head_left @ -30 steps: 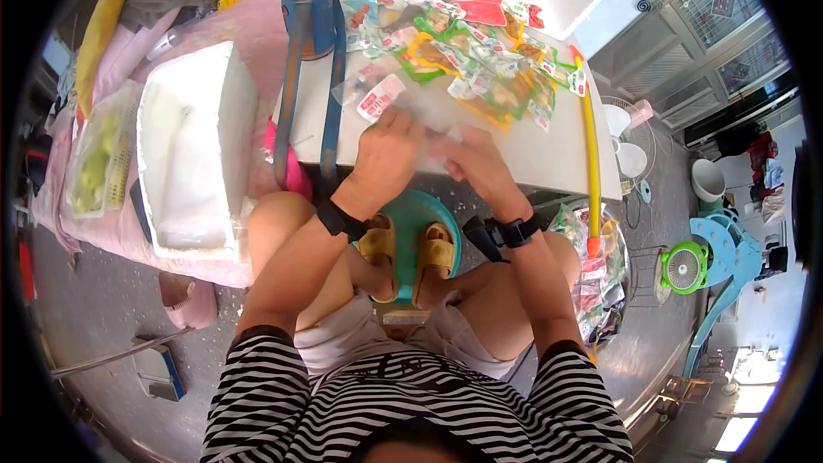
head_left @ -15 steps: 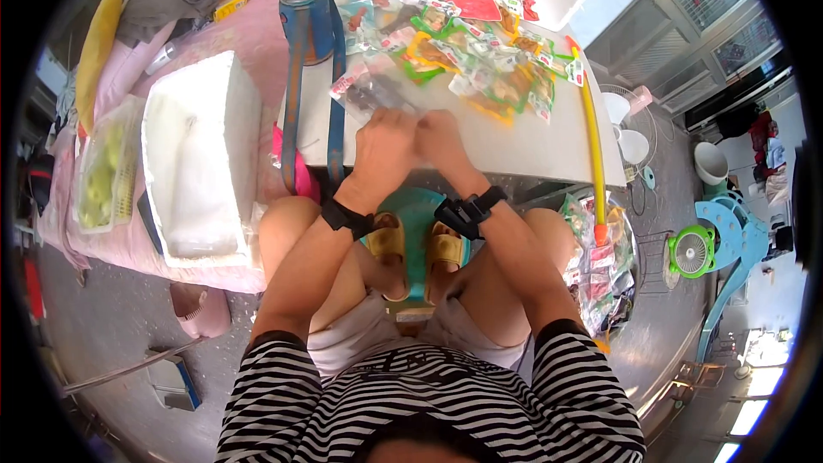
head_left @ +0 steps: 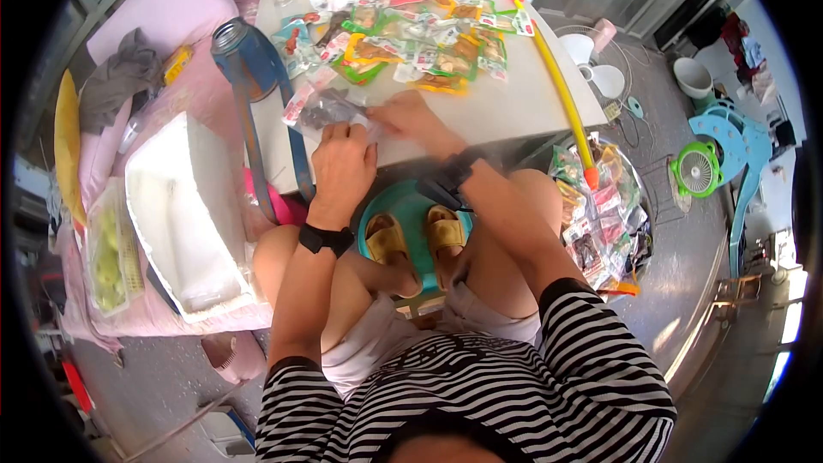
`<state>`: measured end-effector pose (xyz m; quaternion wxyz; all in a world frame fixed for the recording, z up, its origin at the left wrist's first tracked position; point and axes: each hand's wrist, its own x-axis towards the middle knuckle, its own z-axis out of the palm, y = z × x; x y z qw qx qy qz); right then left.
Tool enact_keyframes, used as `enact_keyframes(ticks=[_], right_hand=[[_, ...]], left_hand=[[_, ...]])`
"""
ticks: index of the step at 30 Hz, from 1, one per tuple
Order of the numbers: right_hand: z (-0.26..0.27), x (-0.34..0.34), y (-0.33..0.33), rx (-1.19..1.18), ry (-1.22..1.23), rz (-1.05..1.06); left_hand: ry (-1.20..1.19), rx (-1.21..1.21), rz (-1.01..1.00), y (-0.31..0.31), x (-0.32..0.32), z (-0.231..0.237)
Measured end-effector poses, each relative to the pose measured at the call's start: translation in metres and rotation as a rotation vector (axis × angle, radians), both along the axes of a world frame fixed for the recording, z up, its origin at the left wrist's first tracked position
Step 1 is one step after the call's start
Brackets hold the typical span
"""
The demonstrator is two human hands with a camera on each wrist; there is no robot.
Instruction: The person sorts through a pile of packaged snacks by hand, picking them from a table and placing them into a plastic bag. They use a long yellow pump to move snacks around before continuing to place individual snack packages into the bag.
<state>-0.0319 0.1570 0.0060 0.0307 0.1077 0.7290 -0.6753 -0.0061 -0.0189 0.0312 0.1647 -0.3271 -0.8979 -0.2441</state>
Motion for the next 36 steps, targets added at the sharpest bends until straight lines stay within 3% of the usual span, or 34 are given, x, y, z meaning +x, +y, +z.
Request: enact_keyframes(ticks=[2, 3, 5, 9, 14, 16, 18, 21, 24, 27, 29, 30, 31, 33, 35, 36], right_hand=[[-0.003, -0.003, -0.005, -0.166, 0.031, -0.066], [0.004, 0.000, -0.009, -0.141, 0.064, -0.107], [0.024, 0.005, -0.017, -0.115, 0.100, -0.171], [0.028, 0.009, -0.016, -0.182, 0.160, -0.186], [0.042, 0.029, -0.021, -0.399, 0.187, -0.225], [0.051, 0.052, -0.022, -0.457, 0.198, -0.101], [0.055, 0.066, -0.030, -0.334, 0.090, 0.021], [0.051, 0.068, -0.052, -0.396, 0.260, 0.037], [0.040, 0.067, -0.066, -0.202, 0.334, -0.334], [0.038, 0.103, -0.042, -0.320, 0.512, -0.350], [0.065, 0.151, -0.021, -0.256, 0.311, -0.508], [0.075, 0.176, -0.001, -0.207, 0.311, -0.452], [0.085, 0.202, 0.021, -0.157, 0.310, -0.396], [0.105, 0.252, 0.056, 0.001, 0.409, -0.564], [0.100, 0.295, 0.086, -0.218, 0.458, -0.653], [0.084, 0.315, 0.109, -0.100, 0.384, -0.798]], left_hand=[[0.143, 0.013, 0.045, 0.003, 0.008, 0.019], [0.212, 0.028, 0.053, 0.007, 0.012, 0.024], [0.157, -0.100, 0.073, 0.009, 0.013, 0.021], [0.340, -0.138, 0.029, 0.012, -0.006, -0.006], [0.399, 0.035, 0.027, 0.003, -0.014, -0.006], [0.408, 0.064, 0.050, -0.003, -0.014, -0.001], [0.428, 0.084, 0.054, -0.005, -0.012, 0.002], [0.383, 0.097, -0.041, -0.001, 0.009, 0.006], [0.444, 0.140, -0.237, 0.007, 0.025, 0.011], [0.465, 0.121, -0.449, 0.013, 0.044, 0.018], [0.457, 0.157, -0.590, 0.020, 0.060, 0.022], [0.491, 0.147, -0.647, 0.020, 0.063, 0.022], [0.500, 0.161, -0.622, 0.020, 0.063, 0.022], [0.511, 0.187, -0.576, 0.020, 0.059, 0.023], [0.429, 0.199, -0.512, 0.022, 0.053, 0.023], [0.386, 0.186, -0.501, 0.023, 0.049, 0.022]])
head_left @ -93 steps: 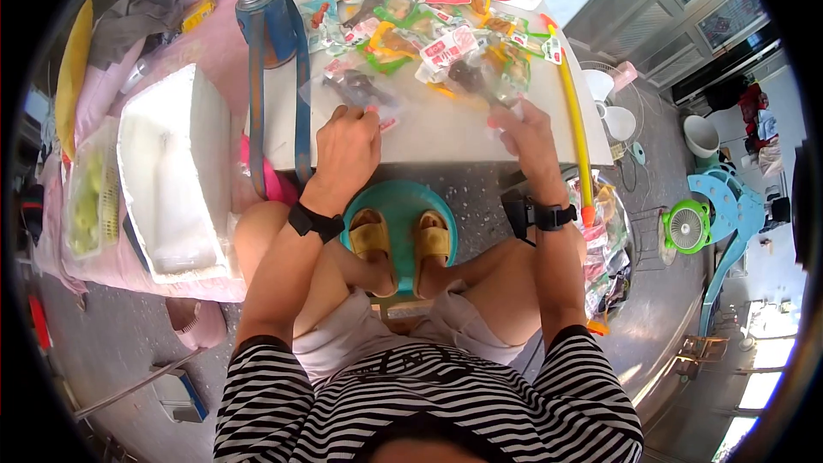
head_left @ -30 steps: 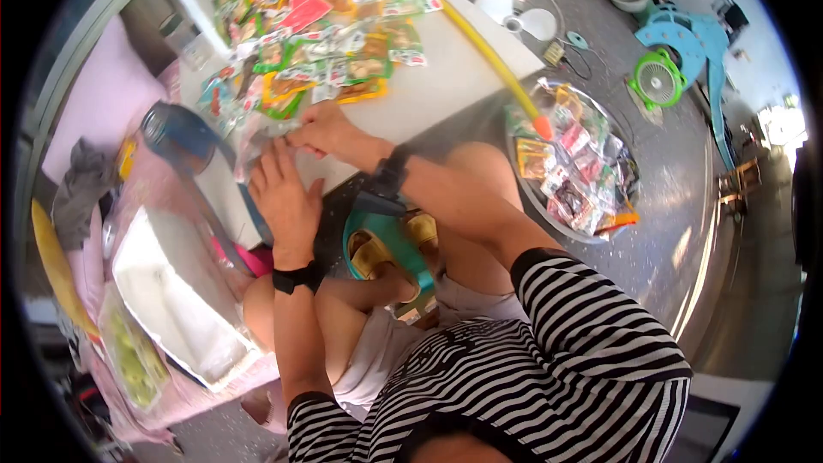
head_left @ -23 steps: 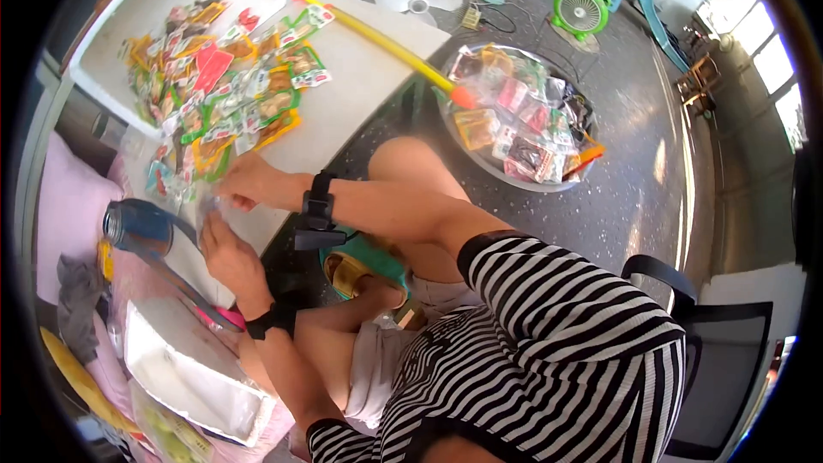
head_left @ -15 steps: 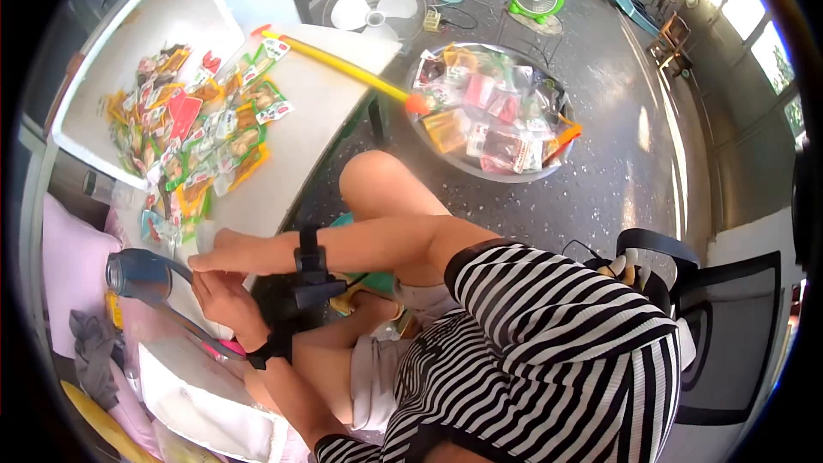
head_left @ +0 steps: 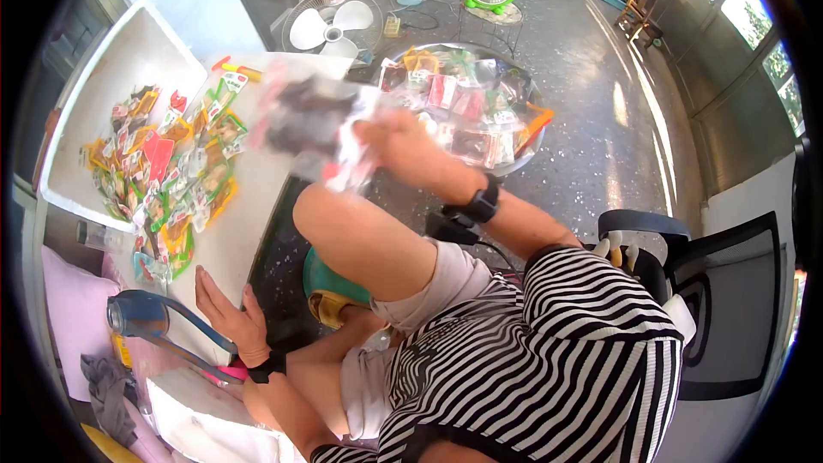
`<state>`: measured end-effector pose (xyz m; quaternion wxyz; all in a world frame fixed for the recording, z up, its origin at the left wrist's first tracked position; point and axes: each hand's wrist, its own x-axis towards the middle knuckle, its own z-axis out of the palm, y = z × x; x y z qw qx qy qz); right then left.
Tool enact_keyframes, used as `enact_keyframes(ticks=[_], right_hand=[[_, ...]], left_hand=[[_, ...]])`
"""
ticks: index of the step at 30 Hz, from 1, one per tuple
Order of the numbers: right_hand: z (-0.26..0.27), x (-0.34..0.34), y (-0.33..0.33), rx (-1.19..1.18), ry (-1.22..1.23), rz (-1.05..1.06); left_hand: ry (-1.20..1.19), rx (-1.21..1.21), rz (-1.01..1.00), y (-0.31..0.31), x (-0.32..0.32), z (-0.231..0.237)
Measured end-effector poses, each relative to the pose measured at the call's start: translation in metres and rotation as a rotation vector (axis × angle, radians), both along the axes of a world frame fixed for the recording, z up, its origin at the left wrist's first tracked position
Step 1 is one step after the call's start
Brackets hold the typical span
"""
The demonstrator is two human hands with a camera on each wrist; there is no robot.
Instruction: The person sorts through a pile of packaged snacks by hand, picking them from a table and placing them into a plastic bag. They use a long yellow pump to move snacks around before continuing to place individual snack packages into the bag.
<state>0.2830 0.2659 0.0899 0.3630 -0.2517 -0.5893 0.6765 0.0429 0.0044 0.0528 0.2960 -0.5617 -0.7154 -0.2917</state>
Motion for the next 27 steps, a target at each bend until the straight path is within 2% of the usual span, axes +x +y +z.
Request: enact_keyframes(ticks=[1, 3, 4, 7, 9, 11, 13, 14, 16, 17, 18, 19, 20, 21, 23, 26, 27], right_hand=[[-0.015, 0.021, 0.018, 0.049, -0.112, -0.151], [-0.018, 0.068, 0.031, 0.166, -0.193, -0.292], [-0.055, 0.091, 0.054, 0.334, -0.282, -0.319], [-0.222, 0.161, 0.124, 0.611, -0.388, -0.364], [-0.242, 0.190, 0.125, 0.364, -0.375, -0.414], [-0.245, 0.206, 0.123, -0.035, -0.426, -0.452], [-0.239, 0.216, 0.128, -0.228, -0.573, -0.461], [-0.264, 0.221, 0.148, -0.127, -0.521, -0.511], [-0.298, 0.250, 0.206, 0.496, -1.065, -0.473], [-0.280, 0.249, 0.226, 0.659, -1.238, -0.433], [-0.240, 0.240, 0.236, 0.831, -1.404, -0.403], [-0.196, 0.233, 0.241, 0.814, -1.350, -0.497], [-0.129, 0.215, 0.235, 0.799, -1.288, -0.589], [-0.096, 0.203, 0.235, 0.753, -1.074, -0.787], [-0.083, 0.208, 0.288, 1.023, -0.924, -0.849], [-0.075, 0.221, 0.351, 1.328, -1.124, -0.906], [-0.075, 0.223, 0.350, 1.126, -1.229, -0.928]], left_hand=[[-0.038, -0.021, 0.011, 0.000, -0.003, -0.002], [-0.073, -0.065, 0.017, 0.002, -0.003, -0.005], [-0.088, -0.089, 0.019, 0.002, -0.004, -0.006], [-0.087, -0.144, 0.018, 0.004, -0.007, -0.012], [-0.094, -0.165, 0.028, 0.004, -0.008, -0.012], [-0.114, -0.185, 0.045, 0.005, -0.009, -0.014], [-0.147, -0.206, 0.060, 0.006, -0.013, -0.017], [-0.152, -0.219, 0.074, 0.007, -0.014, -0.018], [-0.154, -0.245, 0.079, 0.009, -0.017, -0.021], [-0.154, -0.258, 0.085, 0.009, -0.018, -0.022], [-0.159, -0.266, 0.085, 0.009, -0.020, -0.023], [-0.164, -0.274, 0.086, 0.008, -0.022, -0.023], [-0.169, -0.282, 0.086, 0.007, -0.023, -0.024], [-0.178, -0.283, 0.092, 0.007, -0.024, -0.024], [-0.198, -0.283, 0.103, 0.007, -0.025, -0.023], [-0.210, -0.293, 0.124, 0.011, -0.024, -0.020], [-0.205, -0.292, 0.121, 0.012, -0.024, -0.019]])
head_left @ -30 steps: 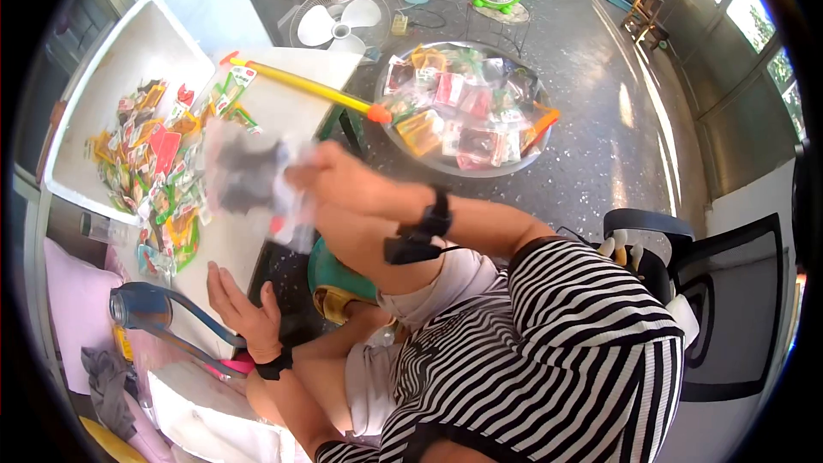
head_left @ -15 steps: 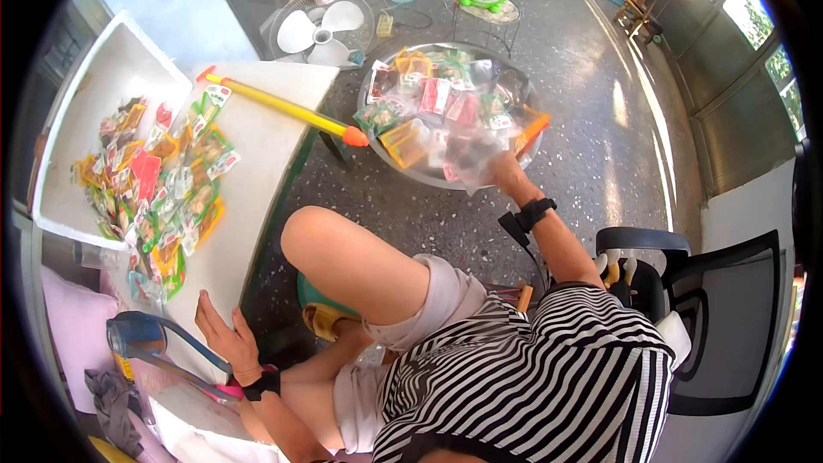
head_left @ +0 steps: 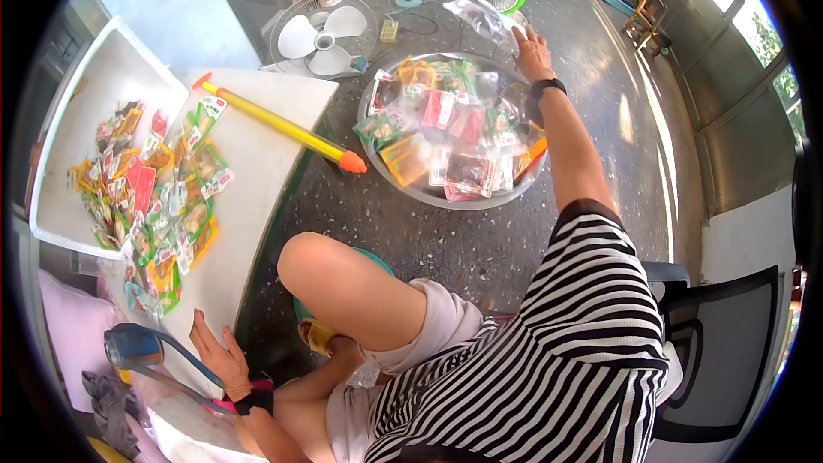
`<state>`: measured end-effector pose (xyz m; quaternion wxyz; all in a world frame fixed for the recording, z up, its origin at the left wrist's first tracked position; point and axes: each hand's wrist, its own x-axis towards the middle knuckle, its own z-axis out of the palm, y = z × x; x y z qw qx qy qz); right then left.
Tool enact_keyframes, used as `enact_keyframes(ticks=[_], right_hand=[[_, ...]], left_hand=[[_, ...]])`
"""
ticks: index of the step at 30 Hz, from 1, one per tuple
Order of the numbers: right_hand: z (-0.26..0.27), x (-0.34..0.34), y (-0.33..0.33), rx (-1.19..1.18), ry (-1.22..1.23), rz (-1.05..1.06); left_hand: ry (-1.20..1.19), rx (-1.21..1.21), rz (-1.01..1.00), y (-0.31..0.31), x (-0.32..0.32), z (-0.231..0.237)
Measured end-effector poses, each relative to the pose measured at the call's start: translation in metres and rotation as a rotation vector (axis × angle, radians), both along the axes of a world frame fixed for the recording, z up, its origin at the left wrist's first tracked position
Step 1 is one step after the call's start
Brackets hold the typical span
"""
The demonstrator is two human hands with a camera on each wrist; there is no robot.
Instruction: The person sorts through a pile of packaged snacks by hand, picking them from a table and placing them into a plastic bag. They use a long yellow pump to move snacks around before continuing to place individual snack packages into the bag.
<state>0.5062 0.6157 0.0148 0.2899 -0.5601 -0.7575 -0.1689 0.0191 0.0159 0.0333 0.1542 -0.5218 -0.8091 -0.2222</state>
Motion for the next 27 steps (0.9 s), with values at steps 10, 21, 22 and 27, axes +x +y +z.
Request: enact_keyframes(ticks=[10, 21, 22, 27], right_hand=[[-0.170, -0.014, -0.071, -0.602, 0.028, 0.143], [-0.024, -0.149, -0.189, -0.628, 0.167, 0.653], [0.000, -0.166, -0.206, -0.597, 0.229, 0.714], [0.111, -0.248, -0.304, -0.921, 0.545, 1.090]], left_hand=[[-0.046, 0.038, -0.002, -0.003, -0.002, 0.004], [-0.027, 0.156, 0.020, -0.018, -0.001, 0.016], [-0.018, 0.170, 0.026, -0.019, -0.001, 0.017], [0.021, 0.211, 0.106, -0.026, -0.010, 0.017]])
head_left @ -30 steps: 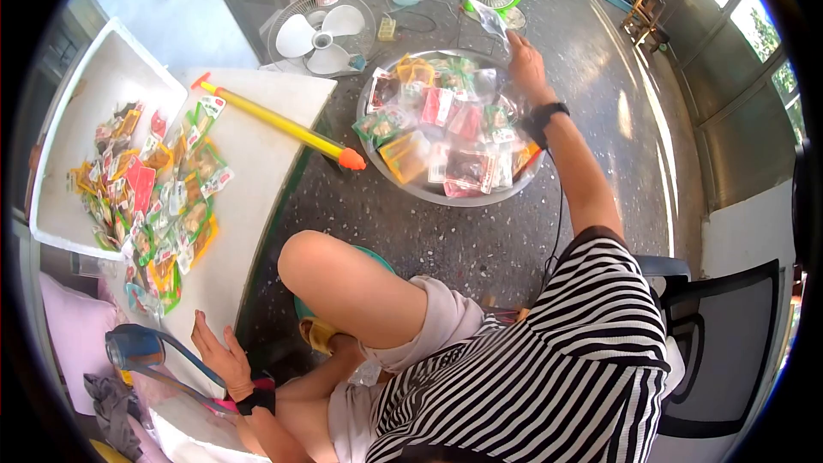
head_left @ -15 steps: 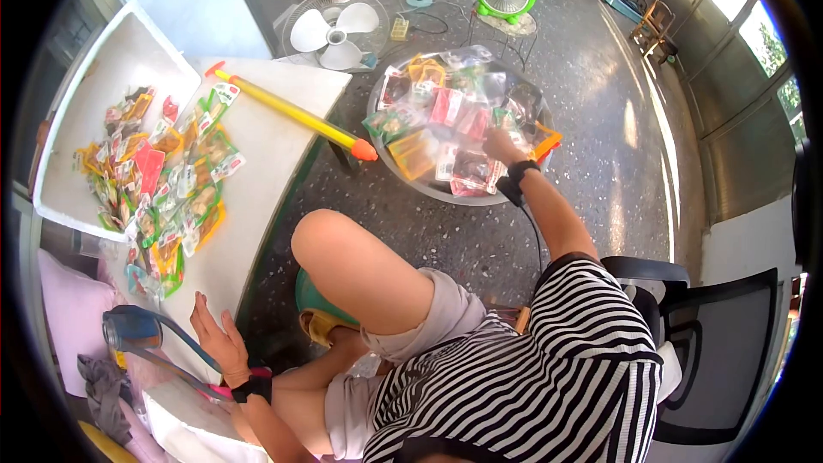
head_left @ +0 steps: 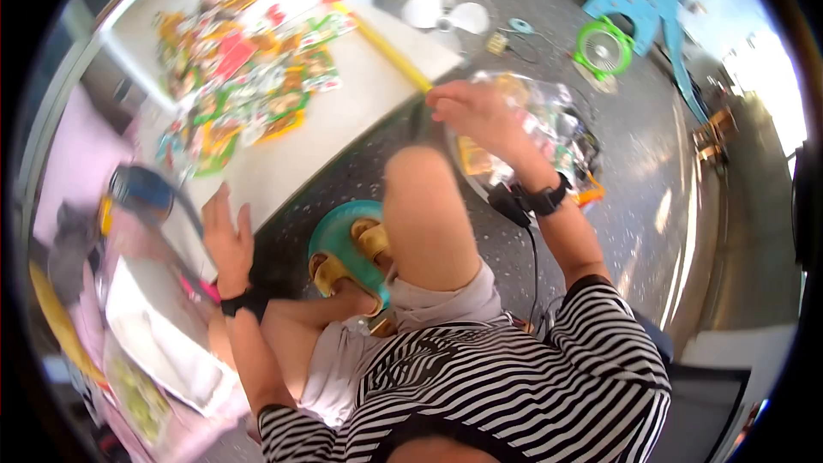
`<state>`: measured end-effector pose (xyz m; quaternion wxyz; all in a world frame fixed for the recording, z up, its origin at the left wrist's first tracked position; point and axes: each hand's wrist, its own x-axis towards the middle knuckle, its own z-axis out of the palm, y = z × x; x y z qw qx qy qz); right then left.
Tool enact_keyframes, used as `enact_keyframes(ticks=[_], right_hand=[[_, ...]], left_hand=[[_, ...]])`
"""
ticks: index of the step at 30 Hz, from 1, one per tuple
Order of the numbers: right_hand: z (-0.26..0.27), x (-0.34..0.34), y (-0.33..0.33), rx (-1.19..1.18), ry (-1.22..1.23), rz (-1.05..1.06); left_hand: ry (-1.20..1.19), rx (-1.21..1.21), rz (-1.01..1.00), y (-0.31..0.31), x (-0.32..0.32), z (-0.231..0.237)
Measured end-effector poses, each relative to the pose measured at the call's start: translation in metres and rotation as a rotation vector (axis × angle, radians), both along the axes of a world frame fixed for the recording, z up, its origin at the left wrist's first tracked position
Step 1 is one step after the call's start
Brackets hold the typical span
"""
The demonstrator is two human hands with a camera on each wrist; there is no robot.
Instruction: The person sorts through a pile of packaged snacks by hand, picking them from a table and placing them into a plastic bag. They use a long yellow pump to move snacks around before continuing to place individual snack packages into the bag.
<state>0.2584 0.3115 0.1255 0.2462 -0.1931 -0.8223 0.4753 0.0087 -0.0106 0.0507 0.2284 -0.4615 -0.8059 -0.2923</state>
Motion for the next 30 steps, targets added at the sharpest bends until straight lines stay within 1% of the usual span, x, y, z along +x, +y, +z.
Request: enact_keyframes(ticks=[1, 3, 4, 6, 7, 9, 11, 14, 16, 17, 19, 20, 21, 23, 24, 25, 26, 28, 30], right_hand=[[0.020, -0.013, -0.023, -0.200, 0.095, 0.146], [0.060, -0.041, -0.065, -0.269, 0.165, 0.369], [0.076, -0.055, -0.086, -0.284, 0.188, 0.449], [0.093, -0.086, -0.119, -0.309, 0.248, 0.596], [0.095, -0.102, -0.133, -0.319, 0.286, 0.663], [0.090, -0.135, -0.151, -0.328, 0.223, 0.729], [0.067, -0.168, -0.161, -0.337, 0.143, 0.769], [0.017, -0.201, -0.157, -0.330, -0.018, 0.780], [-0.014, -0.218, -0.150, -0.337, -0.095, 0.757], [-0.028, -0.224, -0.146, -0.345, -0.123, 0.727], [-0.045, -0.233, -0.137, -0.319, -0.172, 0.688], [-0.052, -0.236, -0.133, -0.286, -0.194, 0.680], [-0.056, -0.237, -0.132, -0.256, -0.218, 0.667], [-0.057, -0.237, -0.134, -0.255, -0.218, 0.675], [-0.055, -0.238, -0.134, -0.249, -0.218, 0.678], [-0.052, -0.238, -0.135, -0.254, -0.208, 0.689], [-0.051, -0.236, -0.138, -0.262, -0.198, 0.699], [-0.053, -0.232, -0.142, -0.281, -0.197, 0.710], [-0.051, -0.233, -0.144, -0.288, -0.195, 0.716]], left_hand=[[0.013, -0.005, 0.023, -0.001, -0.002, 0.001], [0.050, 0.031, 0.033, -0.004, -0.006, 0.000], [0.059, 0.049, 0.044, -0.006, -0.008, -0.003], [-0.012, 0.102, 0.029, -0.013, -0.011, -0.002], [0.001, 0.149, 0.028, -0.015, -0.013, -0.004], [-0.017, 0.231, 0.034, -0.024, -0.015, 0.006], [-0.058, 0.327, 0.128, -0.046, -0.016, 0.026], [-0.072, 0.457, 0.290, -0.091, -0.022, 0.052], [0.041, 0.381, 0.464, -0.144, -0.034, 0.055], [0.044, 0.344, 0.619, -0.168, -0.034, 0.053], [0.078, 0.143, 0.838, -0.228, -0.043, 0.028], [0.017, 0.045, 0.920, -0.259, -0.048, 0.007], [-0.015, -0.113, 0.977, -0.287, -0.050, -0.018], [-0.234, -0.340, 1.001, -0.322, -0.034, -0.052], [-0.321, -0.297, 0.928, -0.336, -0.030, -0.070], [-0.408, -0.254, 0.854, -0.338, -0.026, -0.074], [-0.422, -0.296, 0.918, -0.340, -0.029, -0.075], [-0.454, -0.389, 1.046, -0.334, -0.026, -0.063], [-0.385, -0.314, 1.049, -0.335, -0.025, -0.053]])
